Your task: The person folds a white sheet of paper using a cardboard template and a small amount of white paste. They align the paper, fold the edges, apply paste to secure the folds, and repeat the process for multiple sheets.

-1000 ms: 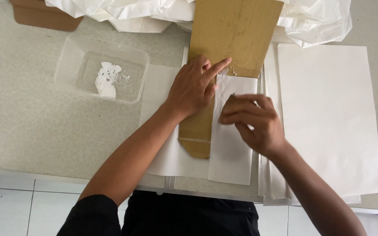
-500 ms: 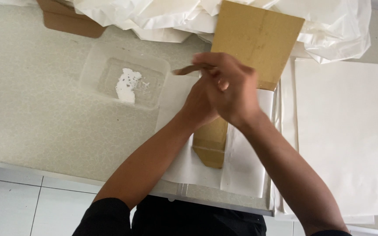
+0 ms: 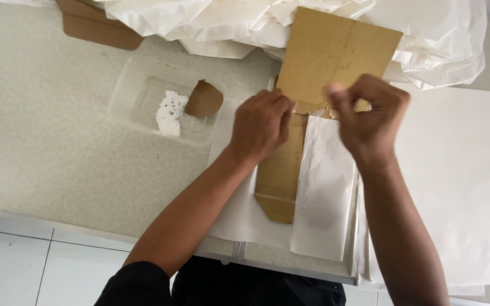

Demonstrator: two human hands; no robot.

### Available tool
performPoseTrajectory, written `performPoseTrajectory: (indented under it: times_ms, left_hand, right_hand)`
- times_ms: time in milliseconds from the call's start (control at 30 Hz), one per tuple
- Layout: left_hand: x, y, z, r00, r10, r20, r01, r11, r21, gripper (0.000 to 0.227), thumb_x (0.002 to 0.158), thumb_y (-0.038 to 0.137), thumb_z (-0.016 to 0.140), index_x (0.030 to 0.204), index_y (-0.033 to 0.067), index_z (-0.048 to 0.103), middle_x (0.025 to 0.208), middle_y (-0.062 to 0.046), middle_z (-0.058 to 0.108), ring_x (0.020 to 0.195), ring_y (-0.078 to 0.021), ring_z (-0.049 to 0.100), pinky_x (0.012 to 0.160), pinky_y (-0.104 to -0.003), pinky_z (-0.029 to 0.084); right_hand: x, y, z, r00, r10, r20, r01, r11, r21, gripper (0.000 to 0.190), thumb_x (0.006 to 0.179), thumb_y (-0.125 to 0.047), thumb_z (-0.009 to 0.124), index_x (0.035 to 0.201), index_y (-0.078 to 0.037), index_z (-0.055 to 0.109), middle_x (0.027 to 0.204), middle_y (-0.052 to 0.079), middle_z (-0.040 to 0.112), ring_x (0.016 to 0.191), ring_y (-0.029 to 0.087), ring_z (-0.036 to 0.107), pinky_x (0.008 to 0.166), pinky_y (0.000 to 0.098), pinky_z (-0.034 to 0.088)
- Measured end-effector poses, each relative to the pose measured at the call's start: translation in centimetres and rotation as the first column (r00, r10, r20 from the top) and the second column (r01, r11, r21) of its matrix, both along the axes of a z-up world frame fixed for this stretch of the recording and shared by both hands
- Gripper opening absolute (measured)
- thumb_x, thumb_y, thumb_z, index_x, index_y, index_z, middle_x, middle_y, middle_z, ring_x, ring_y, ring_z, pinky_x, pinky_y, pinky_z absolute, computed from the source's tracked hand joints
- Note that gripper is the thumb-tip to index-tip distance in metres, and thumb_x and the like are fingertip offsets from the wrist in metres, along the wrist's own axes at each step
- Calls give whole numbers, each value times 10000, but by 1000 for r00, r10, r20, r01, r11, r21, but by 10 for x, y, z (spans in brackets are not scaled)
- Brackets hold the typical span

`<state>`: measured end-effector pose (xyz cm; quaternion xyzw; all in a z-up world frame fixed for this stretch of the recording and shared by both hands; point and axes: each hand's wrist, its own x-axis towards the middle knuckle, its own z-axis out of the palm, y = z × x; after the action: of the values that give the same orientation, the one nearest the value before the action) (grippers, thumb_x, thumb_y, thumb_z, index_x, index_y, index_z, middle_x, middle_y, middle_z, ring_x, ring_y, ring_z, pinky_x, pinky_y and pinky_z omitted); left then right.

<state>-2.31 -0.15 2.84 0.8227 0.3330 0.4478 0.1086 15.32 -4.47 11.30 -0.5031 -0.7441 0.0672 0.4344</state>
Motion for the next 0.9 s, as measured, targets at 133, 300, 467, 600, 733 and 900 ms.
performPoseTrajectory:
  times_ms: [133,300,467,600,733,900]
  left_hand:
    - [-9,4,9,943,126,-309,-175,975,-136,80,872,55,575,905,61,648,843,-76,614,790,-283,627,586,-395,511]
    - [-8,3,33,785,59,-617,-280,922,-268,344,767,5,595,1107,-17,548,1017,-176,559,991,-397,614,708,-502,569]
    - [-9,2,44,618,-1,-786,-361,888,-286,414,756,73,633,1152,-17,552,1050,-172,553,982,-356,591,712,-460,498]
    - [-7,5,50,531,-40,-846,-344,903,-258,396,747,155,653,1119,26,612,932,-153,637,948,-329,603,740,-438,430]
    - [-16,14,61,505,-153,-850,-328,876,-353,320,776,234,651,1056,78,659,818,-135,725,828,-347,675,762,-448,420]
    - [-27,10,118,691,-269,-671,-287,750,-596,200,852,169,618,1037,120,675,767,-158,743,718,-403,742,678,-486,497]
  right_hand:
    - [46,-6,-39,913,-394,-104,385,918,-91,329,1087,-168,756,962,-44,479,870,64,476,850,214,504,705,342,437]
    - [64,-10,-68,856,-489,-167,430,854,-292,574,1028,-52,762,1388,59,328,1241,273,553,1150,417,609,836,417,552]
    - [71,-9,-73,887,-416,-200,307,855,-419,512,1021,2,678,1454,72,413,1084,233,702,993,370,680,791,434,543]
    - [80,-11,-88,880,-378,-289,258,889,-378,479,1035,-12,685,1456,36,461,1040,194,699,956,285,642,798,387,506]
    - [80,-15,-85,860,-394,-324,265,887,-377,473,1038,-3,694,1458,5,475,1031,181,697,898,269,617,811,384,525]
    - [81,-16,-85,861,-369,-350,240,902,-360,473,1037,-6,699,1457,-17,480,1005,164,693,837,239,607,775,349,525]
